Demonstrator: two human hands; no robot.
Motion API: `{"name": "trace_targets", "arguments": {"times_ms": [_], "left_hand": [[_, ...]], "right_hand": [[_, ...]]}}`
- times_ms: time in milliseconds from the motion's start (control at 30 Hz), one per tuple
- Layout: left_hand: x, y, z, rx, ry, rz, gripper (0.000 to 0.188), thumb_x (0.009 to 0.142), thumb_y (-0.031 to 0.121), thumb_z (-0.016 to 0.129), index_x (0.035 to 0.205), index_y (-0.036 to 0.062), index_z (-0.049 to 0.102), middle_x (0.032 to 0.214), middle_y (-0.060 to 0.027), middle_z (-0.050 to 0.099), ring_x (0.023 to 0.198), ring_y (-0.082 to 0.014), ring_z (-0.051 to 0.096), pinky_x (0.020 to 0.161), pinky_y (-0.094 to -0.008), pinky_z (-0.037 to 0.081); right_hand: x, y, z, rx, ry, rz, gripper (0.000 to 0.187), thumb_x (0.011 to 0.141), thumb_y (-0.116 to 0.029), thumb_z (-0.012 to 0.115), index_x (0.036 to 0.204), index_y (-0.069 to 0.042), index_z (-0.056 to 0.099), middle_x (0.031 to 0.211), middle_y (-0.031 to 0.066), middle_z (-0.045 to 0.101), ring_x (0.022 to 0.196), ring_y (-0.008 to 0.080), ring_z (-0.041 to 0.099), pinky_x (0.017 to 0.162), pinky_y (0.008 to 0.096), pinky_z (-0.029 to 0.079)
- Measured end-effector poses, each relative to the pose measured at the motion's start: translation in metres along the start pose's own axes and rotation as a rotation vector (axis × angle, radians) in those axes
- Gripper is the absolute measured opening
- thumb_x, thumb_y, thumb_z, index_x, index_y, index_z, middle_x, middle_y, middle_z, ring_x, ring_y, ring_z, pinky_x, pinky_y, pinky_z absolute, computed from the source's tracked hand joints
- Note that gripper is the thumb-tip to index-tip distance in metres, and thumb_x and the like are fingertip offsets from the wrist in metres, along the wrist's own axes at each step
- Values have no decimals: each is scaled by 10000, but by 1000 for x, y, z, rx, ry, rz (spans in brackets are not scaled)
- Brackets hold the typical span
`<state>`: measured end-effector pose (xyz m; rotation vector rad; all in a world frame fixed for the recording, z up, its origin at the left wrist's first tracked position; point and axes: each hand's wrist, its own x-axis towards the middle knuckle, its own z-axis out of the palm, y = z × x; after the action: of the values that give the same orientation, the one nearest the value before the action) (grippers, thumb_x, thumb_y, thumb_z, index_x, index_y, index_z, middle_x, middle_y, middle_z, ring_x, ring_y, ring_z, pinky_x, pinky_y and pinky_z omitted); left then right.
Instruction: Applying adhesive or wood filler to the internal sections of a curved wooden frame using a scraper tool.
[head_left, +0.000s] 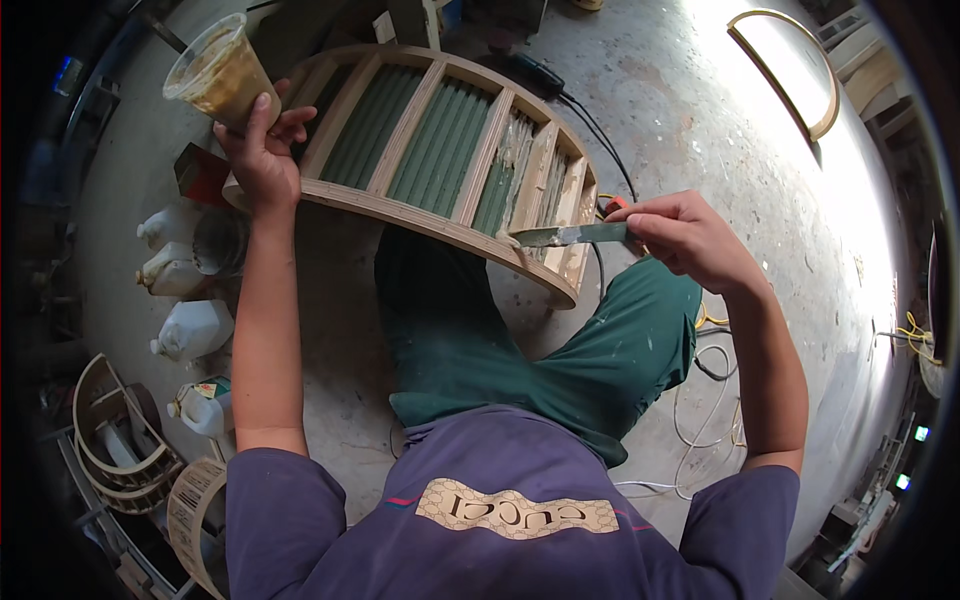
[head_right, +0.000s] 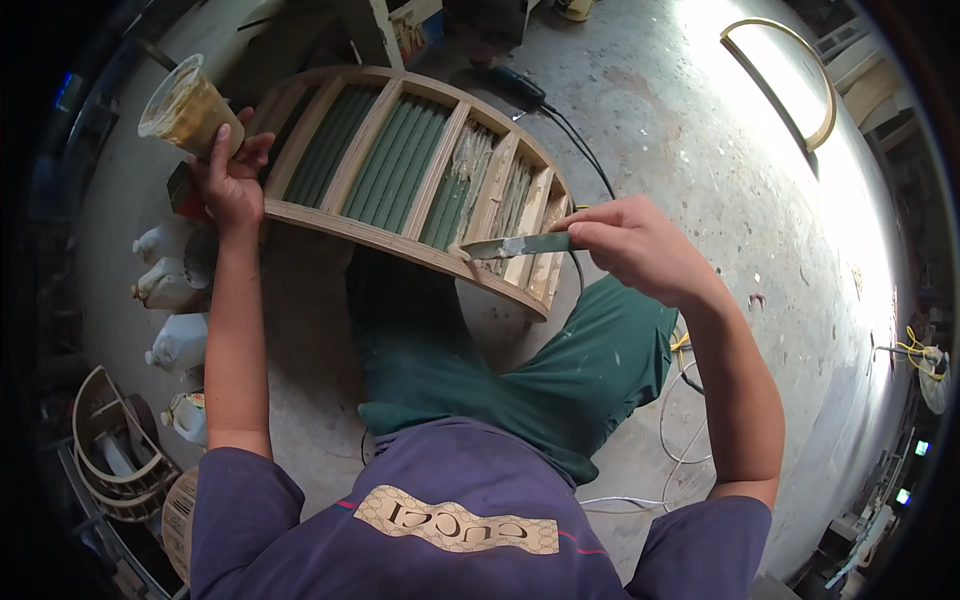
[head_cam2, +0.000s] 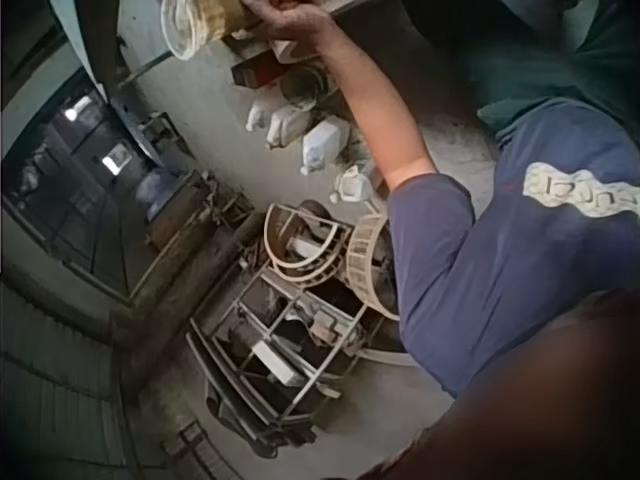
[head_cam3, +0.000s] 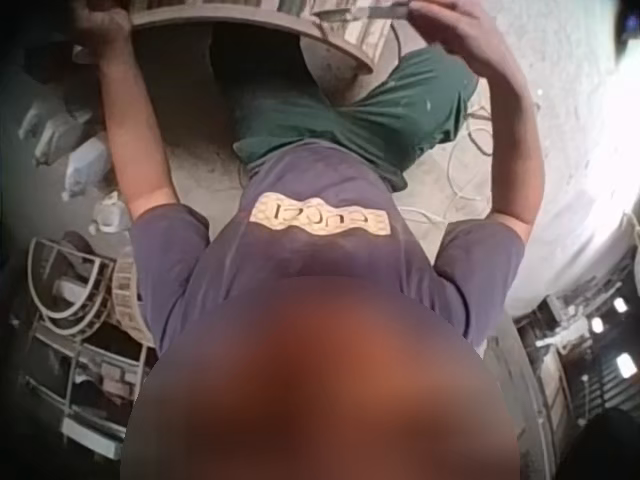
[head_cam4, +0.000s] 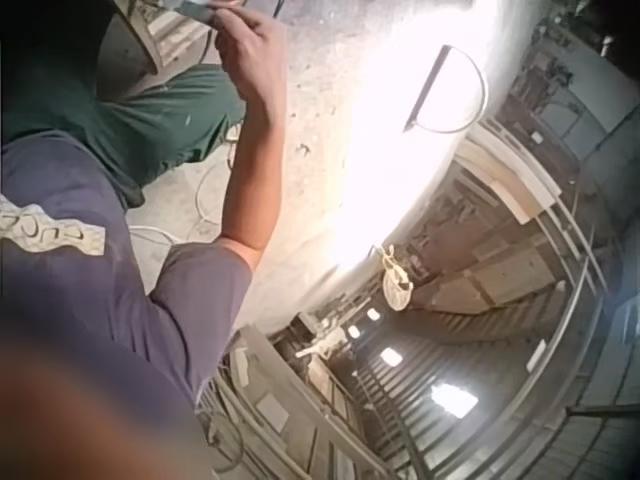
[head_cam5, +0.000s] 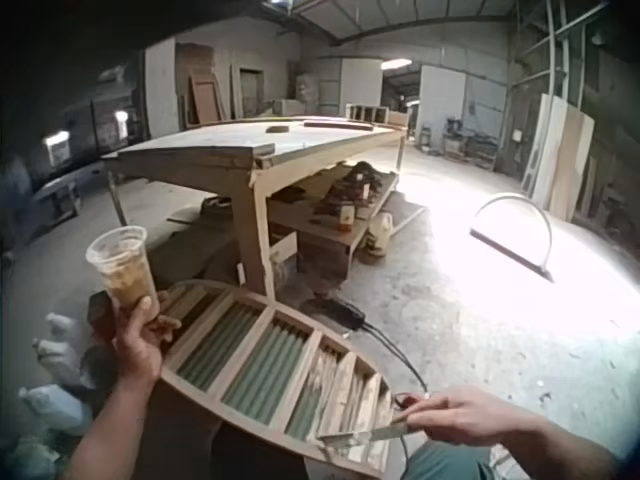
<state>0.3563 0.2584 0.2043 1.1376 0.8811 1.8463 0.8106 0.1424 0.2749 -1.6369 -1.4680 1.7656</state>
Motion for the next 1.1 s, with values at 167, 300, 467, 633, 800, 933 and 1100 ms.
{"name": "trace_targets", "arguments": {"times_ms": [167, 300, 467, 633, 800, 933, 1100], "left_hand": [[0, 3, 2, 6, -5, 6, 473, 975, 133, 662, 1352, 50, 389, 1136, -207, 705, 715, -300, 749, 549, -302, 496], [-1, 1, 4, 44, -10, 14, 505, 972, 135, 665, 1382, 40, 387, 1146, -202, 703, 726, -293, 751, 551, -299, 499], [-2, 4, 7, 57, -14, 27, 523, 974, 143, 660, 1404, 37, 381, 1159, -204, 699, 728, -283, 751, 553, -296, 500], [-3, 4, 6, 60, -11, 22, 526, 979, 155, 653, 1413, 40, 378, 1167, -208, 698, 731, -276, 752, 554, -293, 503], [-1, 3, 7, 53, -15, 14, 514, 984, 152, 643, 1412, 39, 381, 1171, -215, 696, 734, -274, 753, 556, -290, 505], [-1, 3, 4, 54, -4, 10, 507, 987, 154, 639, 1410, 33, 386, 1177, -218, 695, 737, -269, 754, 557, -289, 507], [0, 2, 5, 61, 10, 12, 509, 991, 153, 631, 1419, 32, 383, 1179, -217, 696, 738, -267, 754, 555, -284, 507]], "right_hand": [[1, 25, 1, 359, 224, -97, 331, 1052, -218, 572, 1268, -6, 708, 618, -102, 411, 513, 9, 299, 453, 225, 212], [19, 37, 17, 203, 401, -305, 327, 1057, -204, 571, 1267, 9, 702, 638, -93, 446, 545, 9, 366, 487, 221, 279], [52, 53, 31, -159, 617, -464, 311, 1051, -187, 582, 1290, -22, 695, 647, -10, 554, 570, 89, 496, 551, 265, 411], [60, 51, 53, -755, 778, -655, 331, 1010, -174, 596, 1326, -107, 667, 786, 167, 648, 681, 352, 652, 637, 431, 518], [70, 70, 80, -1034, 763, -579, 386, 973, -161, 606, 1354, -98, 624, 800, 122, 621, 710, 319, 672, 617, 404, 519], [50, 51, 91, -958, 663, -483, 341, 999, -167, 581, 1323, -75, 632, 771, 126, 620, 711, 318, 670, 615, 423, 510], [59, 34, 86, -960, 776, -566, 359, 1007, -177, 575, 1353, -84, 604, 785, 129, 623, 712, 326, 655, 617, 435, 507]]}}
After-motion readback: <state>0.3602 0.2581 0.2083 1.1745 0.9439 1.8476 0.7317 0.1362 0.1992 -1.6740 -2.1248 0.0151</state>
